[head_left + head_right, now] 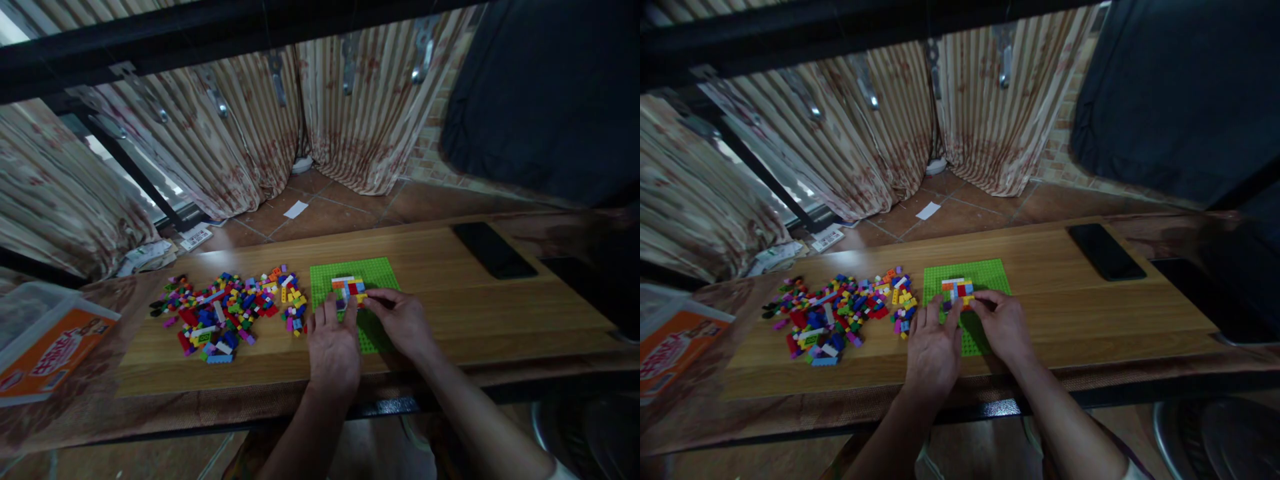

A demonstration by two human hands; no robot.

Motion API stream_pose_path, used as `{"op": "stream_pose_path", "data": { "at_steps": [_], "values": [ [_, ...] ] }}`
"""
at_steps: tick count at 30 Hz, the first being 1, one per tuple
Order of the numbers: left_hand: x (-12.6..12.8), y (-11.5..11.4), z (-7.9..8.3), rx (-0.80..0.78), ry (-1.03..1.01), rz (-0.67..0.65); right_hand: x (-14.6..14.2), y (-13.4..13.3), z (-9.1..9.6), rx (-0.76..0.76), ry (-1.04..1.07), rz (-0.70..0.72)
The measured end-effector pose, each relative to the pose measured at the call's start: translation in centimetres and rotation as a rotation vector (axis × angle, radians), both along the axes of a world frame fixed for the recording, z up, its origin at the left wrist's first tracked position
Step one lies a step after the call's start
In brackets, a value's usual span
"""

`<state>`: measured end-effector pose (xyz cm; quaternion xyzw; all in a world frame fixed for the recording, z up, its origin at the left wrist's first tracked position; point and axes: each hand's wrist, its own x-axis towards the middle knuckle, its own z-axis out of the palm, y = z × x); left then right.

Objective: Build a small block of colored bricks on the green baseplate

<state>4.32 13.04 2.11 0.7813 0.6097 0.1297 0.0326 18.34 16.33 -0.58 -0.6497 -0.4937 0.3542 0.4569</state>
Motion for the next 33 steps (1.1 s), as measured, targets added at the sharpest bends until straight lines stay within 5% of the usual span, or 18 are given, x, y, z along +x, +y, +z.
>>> {"op": "stream_pose_path", "data": {
  "at_steps": [21,33],
  "values": [
    [0.88,0.60,0.76,-0.041,0.080,0.003,-0.09,0.15,0.21,0.026,-0.035,-0.005],
    [0.94,0.32,-0.17,-0.024,0.049,0.018,0.23,0.09,0.01,0.014,-0.010,0.022]
  ]
}}
